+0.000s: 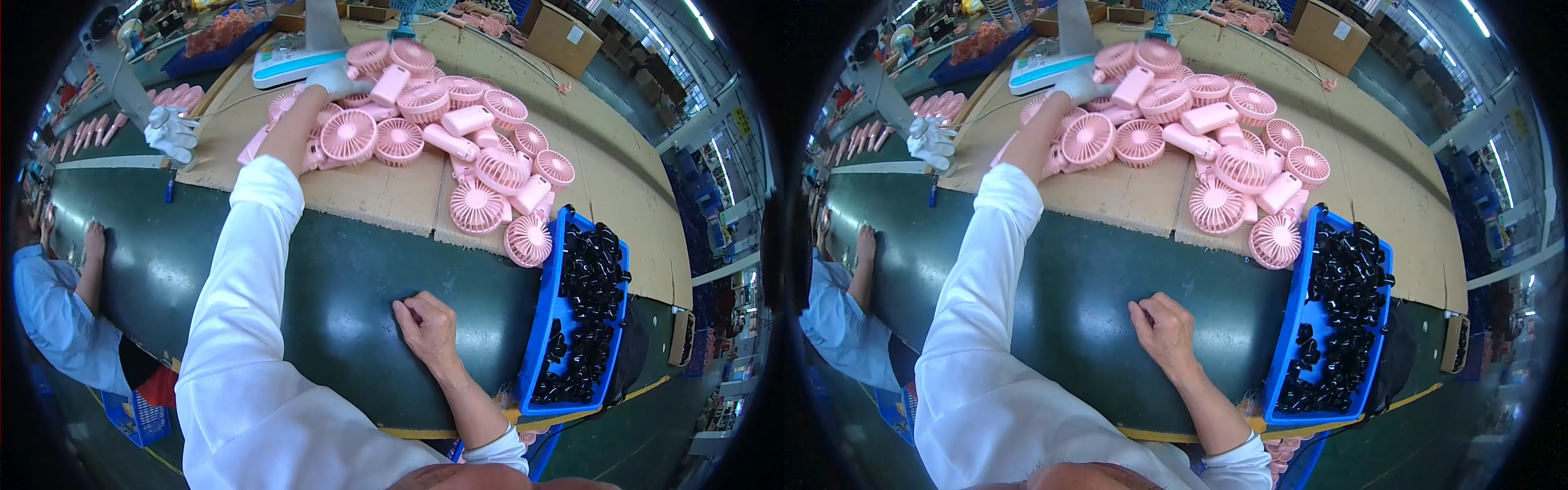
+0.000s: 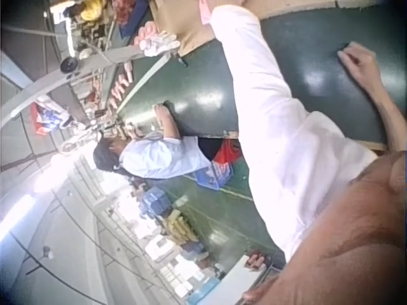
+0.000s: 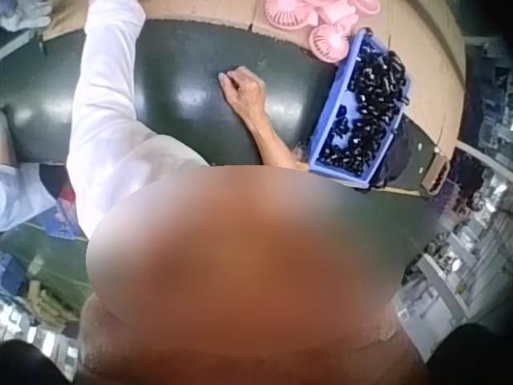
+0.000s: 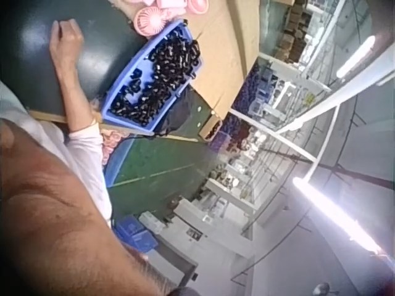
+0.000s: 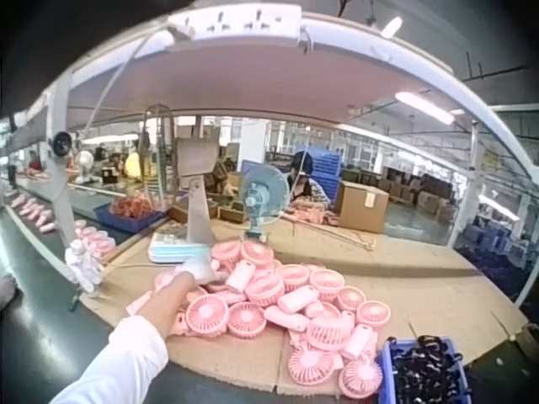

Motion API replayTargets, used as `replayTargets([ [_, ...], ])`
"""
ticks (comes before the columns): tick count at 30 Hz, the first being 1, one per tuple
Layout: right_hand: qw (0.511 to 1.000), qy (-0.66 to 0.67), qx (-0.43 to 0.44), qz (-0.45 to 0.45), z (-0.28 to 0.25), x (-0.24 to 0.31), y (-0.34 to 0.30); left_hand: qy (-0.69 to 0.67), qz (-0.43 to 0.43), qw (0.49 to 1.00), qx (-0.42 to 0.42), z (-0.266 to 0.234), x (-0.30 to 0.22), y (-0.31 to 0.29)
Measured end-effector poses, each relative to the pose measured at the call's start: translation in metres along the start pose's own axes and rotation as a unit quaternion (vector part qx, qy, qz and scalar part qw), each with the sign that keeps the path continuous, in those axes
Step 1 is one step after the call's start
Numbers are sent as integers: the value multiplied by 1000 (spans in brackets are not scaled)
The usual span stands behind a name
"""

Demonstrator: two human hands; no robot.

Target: The person assembles handheld fans by hand, taking fan parts and black components from blue bins and fitting them together.

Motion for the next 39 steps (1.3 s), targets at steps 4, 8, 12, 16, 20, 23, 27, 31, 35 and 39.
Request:
replayTargets([
  [4,1000,-15,7,-9,1,3,0,-43,20,998,42,9,-30,-50],
  [8,1000,-16,-5,-6,-1,0,-2,-71,35,996,42,18,-79,-104],
  [12,999,-24,-14,-17,1,-6,-4,-53,41,997,34,18,-120,-153],
  [16,999,-6,-19,-28,1,-7,-3,-137,85,983,-82,11,-136,-180],
  [20,997,13,-42,-58,-4,-1,-2,-395,43,917,-35,-16,-110,-198],
  [23,994,-27,-60,-92,-12,16,-12,-390,26,914,-113,-55,-71,-236],
  [27,953,-40,27,-300,1,100,-57,-308,-20,939,-154,-95,-18,-322],
  [31,921,-155,116,-337,42,128,-92,-138,22,970,-197,-106,-1,-398],
  [35,907,-226,20,-354,39,117,-82,39,101,971,-213,-94,-6,-454],
  [39,895,-295,-132,-307,-3,85,-58,52,202,958,-196,-85,-32,-484],
])
Point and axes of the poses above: each hand's wrist, its own y-axis towards the middle knuckle, its own z-axis out of the palm, x = y × z, the point moved 9 cm from there along y, towards the middle knuckle, and after that the axes turned 1 degree about x, right-handed, at the moved point
